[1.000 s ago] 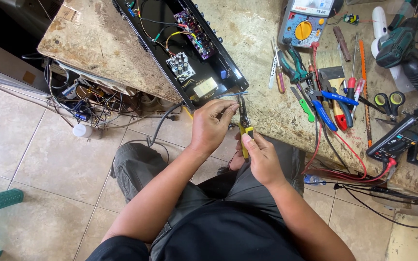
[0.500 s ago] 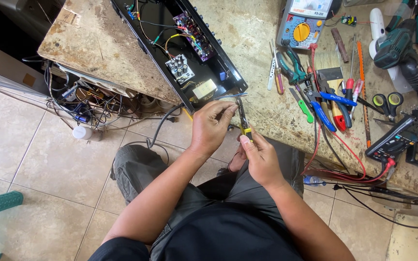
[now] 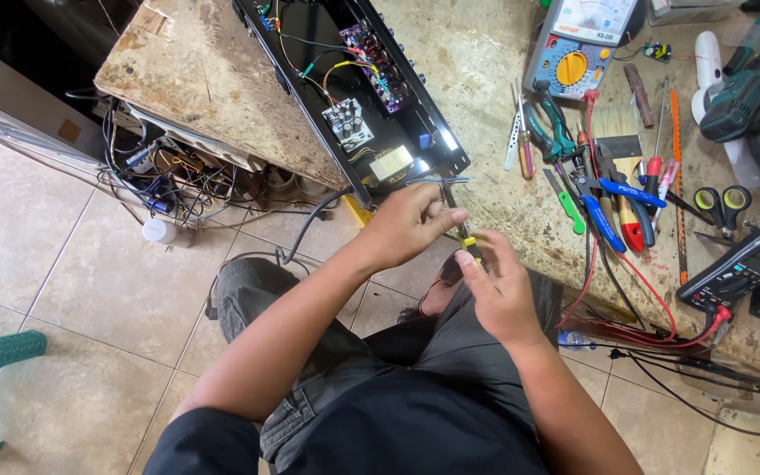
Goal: Repairing an electronic device by stripping wires and preparing them for soldering
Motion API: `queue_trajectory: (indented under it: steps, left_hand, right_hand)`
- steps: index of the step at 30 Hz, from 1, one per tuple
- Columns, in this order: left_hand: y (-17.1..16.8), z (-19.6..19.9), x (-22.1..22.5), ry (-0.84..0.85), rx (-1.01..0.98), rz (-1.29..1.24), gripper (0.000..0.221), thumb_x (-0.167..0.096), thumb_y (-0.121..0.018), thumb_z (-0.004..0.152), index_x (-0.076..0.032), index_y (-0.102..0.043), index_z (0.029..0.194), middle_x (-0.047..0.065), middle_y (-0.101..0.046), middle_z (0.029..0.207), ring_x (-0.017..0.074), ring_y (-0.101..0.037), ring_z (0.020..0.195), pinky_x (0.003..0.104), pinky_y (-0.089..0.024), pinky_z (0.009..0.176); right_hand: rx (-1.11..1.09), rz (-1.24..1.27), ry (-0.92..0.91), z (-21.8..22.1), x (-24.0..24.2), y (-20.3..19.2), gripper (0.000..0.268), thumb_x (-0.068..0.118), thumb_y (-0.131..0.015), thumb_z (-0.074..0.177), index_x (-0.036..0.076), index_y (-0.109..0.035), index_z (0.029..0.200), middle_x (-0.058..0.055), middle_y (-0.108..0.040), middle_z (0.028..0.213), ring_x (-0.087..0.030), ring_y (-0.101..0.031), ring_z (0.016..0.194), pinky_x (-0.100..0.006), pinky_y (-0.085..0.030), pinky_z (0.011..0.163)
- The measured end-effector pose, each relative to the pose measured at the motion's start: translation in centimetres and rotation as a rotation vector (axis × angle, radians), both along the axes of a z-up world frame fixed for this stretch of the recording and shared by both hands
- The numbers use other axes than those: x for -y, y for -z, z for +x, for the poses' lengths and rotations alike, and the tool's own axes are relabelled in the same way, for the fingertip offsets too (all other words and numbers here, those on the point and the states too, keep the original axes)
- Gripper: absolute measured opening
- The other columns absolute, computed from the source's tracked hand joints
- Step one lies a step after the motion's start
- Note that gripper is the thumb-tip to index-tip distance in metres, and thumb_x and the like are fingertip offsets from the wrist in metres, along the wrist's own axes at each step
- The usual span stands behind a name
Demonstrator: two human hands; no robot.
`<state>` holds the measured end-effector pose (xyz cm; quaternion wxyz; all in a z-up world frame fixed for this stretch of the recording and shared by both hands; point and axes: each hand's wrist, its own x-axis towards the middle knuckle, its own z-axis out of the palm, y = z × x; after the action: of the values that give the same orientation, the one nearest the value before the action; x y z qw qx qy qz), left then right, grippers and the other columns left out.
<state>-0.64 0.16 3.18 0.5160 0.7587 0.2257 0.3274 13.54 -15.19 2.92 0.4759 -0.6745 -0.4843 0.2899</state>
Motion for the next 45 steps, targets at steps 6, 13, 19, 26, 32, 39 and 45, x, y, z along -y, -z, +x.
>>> queue_trajectory:
  steps: [6, 13, 19, 26, 32, 39, 45]
  left_hand:
    - [3.2, 0.9, -1.0, 0.005, 0.071, -0.386, 0.039, -0.024, -0.079, 0.091, -0.013, -0.052, 0.065, -0.012, -0.033, 0.053, 0.0047, -0.04, 0.056, 0.019, -0.034, 0.056]
    - [5.4, 2.5, -0.3, -0.068, 0.066, -0.329, 0.047, -0.029, -0.085, 0.085, -0.014, -0.048, 0.06, -0.008, -0.029, 0.05, 0.0065, -0.046, 0.055, 0.021, -0.034, 0.054]
    - [4.4, 2.7, 1.1, -0.24, 0.074, -0.254, 0.049, -0.024, -0.085, 0.083, -0.009, -0.047, 0.055, 0.005, -0.033, 0.049, 0.0165, -0.057, 0.053, 0.025, -0.038, 0.055]
    - [4.7, 2.3, 1.2, -0.221, 0.125, -0.039, 0.052, -0.024, -0.083, 0.085, -0.009, -0.041, 0.06, 0.012, -0.038, 0.053, 0.0344, -0.052, 0.054, 0.032, -0.041, 0.055]
    - [3.6, 1.9, 1.5, -0.195, 0.167, -0.013, 0.052, -0.02, -0.081, 0.088, -0.01, -0.039, 0.059, 0.012, -0.038, 0.053, 0.0353, -0.047, 0.052, 0.033, -0.042, 0.055]
    - [4.9, 2.1, 0.8, -0.186, 0.162, 0.044, 0.048, -0.015, -0.08, 0.088, -0.009, -0.041, 0.06, 0.013, -0.039, 0.052, 0.0374, -0.05, 0.053, 0.034, -0.043, 0.055]
    - [6.8, 2.0, 0.5, -0.197, 0.043, 0.082, 0.037, -0.012, -0.072, 0.086, -0.012, -0.044, 0.061, 0.013, -0.043, 0.057, 0.037, -0.055, 0.059, 0.034, -0.045, 0.057]
  right_hand:
    - [-0.251, 0.001, 0.014, -1.2, -0.6, 0.3, 0.031, 0.015, -0.058, 0.106, -0.003, -0.07, 0.083, -0.007, -0.054, 0.052, -0.009, -0.049, 0.04, -0.022, -0.041, 0.043]
    - [0.017, -0.122, 0.094, -2.3, -0.3, 0.1, 0.036, 0.031, -0.057, 0.107, 0.012, -0.073, 0.08, 0.001, -0.05, 0.045, -0.015, -0.047, 0.048, -0.027, -0.046, 0.055]
    - [0.104, 0.008, 0.178, -2.2, 0.3, -0.7, 0.046, 0.027, -0.057, 0.109, 0.009, -0.056, 0.067, -0.008, -0.055, 0.063, -0.025, -0.056, 0.063, -0.035, -0.048, 0.07]
    - [0.829, -0.2, 0.257, 3.8, 0.1, -2.7, 0.036, 0.031, -0.067, 0.104, -0.005, -0.071, 0.101, -0.029, -0.054, 0.126, -0.047, -0.053, 0.122, -0.064, -0.04, 0.102]
    - [1.041, -0.222, 0.335, 6.0, -0.6, -2.4, 0.035, 0.032, -0.081, 0.092, 0.002, -0.069, 0.106, -0.026, -0.05, 0.145, -0.047, -0.04, 0.142, -0.078, -0.023, 0.108]
    - [0.99, 0.366, 0.028, 3.4, -3.6, 0.0, 0.01, 0.028, -0.079, 0.096, 0.02, -0.079, 0.102, 0.0, -0.07, 0.115, -0.021, -0.063, 0.114, -0.055, -0.031, 0.118]
    - [1.049, 0.485, -0.081, 1.9, -5.3, -2.5, 0.006, 0.027, -0.077, 0.097, 0.021, -0.078, 0.097, 0.001, -0.069, 0.101, -0.022, -0.065, 0.1, -0.051, -0.037, 0.108]
